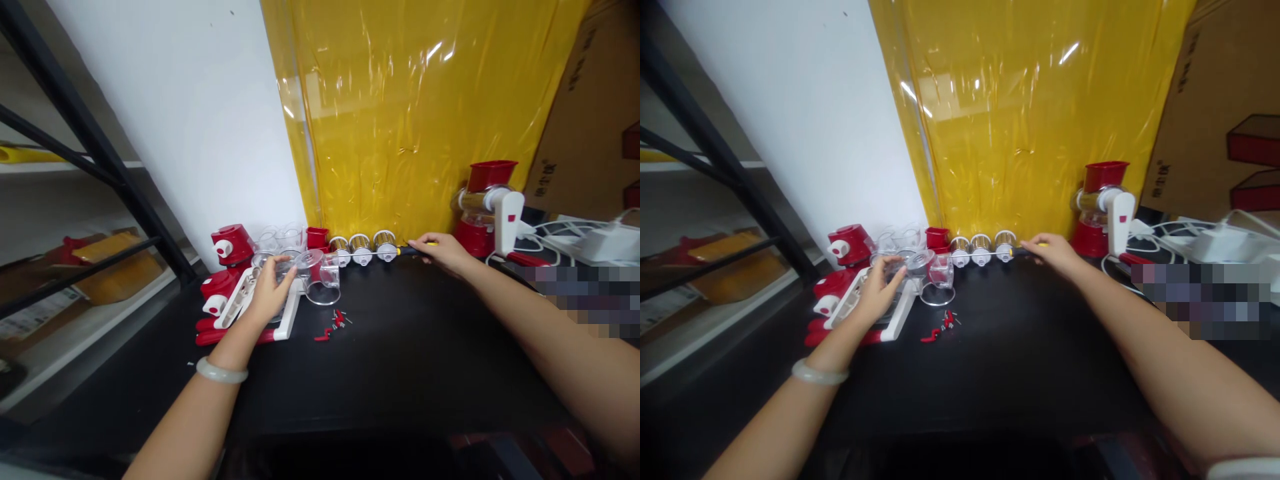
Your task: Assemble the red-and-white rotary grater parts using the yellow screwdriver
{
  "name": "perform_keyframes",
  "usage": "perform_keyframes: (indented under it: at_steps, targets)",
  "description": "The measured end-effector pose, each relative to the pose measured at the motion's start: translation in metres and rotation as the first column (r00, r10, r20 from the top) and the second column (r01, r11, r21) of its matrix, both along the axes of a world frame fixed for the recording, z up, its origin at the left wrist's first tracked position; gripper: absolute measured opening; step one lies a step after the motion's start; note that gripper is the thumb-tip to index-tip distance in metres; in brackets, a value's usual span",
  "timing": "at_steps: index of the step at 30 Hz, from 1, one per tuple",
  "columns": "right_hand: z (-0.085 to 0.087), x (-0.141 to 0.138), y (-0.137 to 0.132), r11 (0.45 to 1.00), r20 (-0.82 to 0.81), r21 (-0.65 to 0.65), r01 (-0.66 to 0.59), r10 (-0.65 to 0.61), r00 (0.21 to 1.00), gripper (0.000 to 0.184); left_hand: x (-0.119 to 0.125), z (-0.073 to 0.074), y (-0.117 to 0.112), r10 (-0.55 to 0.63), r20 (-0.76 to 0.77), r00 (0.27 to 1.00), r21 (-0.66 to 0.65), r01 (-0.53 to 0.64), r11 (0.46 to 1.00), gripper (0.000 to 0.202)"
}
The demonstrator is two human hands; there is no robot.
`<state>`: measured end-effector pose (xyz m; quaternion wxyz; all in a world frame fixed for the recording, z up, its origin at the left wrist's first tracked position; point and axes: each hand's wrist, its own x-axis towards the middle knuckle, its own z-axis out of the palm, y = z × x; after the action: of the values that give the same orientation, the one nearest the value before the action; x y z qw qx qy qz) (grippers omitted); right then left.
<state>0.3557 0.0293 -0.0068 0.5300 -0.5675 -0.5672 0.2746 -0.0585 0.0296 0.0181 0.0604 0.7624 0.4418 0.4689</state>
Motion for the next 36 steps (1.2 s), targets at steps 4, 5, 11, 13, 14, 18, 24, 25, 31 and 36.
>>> perform_keyframes:
  at_steps: [4,5,11,13,14,18,24,25,31,36]
  targets:
    - [-0.002,0.001,0.003,0.995,0.014,0.074,0.061,-0.062,0.998,0.048,0.000,-0.004,0.000,-0.033,-0.055,0.998,-0.018,0.032,0.999,0.044]
    - [-0.003,0.002,0.005,0.994,-0.001,0.095,0.061,-0.061,0.998,0.048,-0.001,-0.004,0.000,-0.038,-0.072,0.997,-0.012,0.037,0.999,0.047]
    - [-0.005,0.002,0.009,0.989,-0.106,0.145,0.014,0.001,0.994,0.048,-0.003,-0.004,0.002,-0.020,-0.151,0.988,0.021,0.024,1.000,0.062]
    - [-0.004,0.001,0.007,0.991,-0.145,0.133,0.002,0.018,0.989,0.048,-0.003,-0.003,0.002,-0.017,-0.170,0.985,0.033,0.023,0.999,0.067]
    - [-0.003,0.000,0.006,0.992,-0.168,0.129,-0.008,0.030,0.985,0.048,-0.003,-0.003,0.002,-0.016,-0.178,0.984,0.043,0.024,0.999,0.069]
    - [0.000,-0.001,0.003,0.992,-0.266,0.096,-0.077,0.100,0.959,0.046,-0.005,-0.001,0.004,-0.004,-0.208,0.978,0.084,0.022,0.996,0.075]
    - [0.002,-0.005,0.001,0.987,-0.333,0.090,-0.130,0.153,0.931,0.041,-0.008,0.002,0.003,-0.020,-0.287,0.958,0.101,0.051,0.994,0.079]
    - [0.003,-0.006,0.001,0.988,-0.341,0.100,-0.121,0.149,0.928,0.041,-0.008,0.003,0.002,-0.015,-0.303,0.953,0.106,0.049,0.993,0.080]
    - [0.004,-0.008,0.003,0.998,-0.367,0.039,-0.040,0.052,0.929,0.034,-0.008,0.004,0.001,-0.013,-0.339,0.941,0.138,0.063,0.988,0.075]
    - [0.006,-0.010,0.003,0.994,-0.407,0.104,-0.023,0.064,0.911,0.028,-0.009,0.003,0.003,-0.039,-0.335,0.941,0.121,0.084,0.989,0.071]
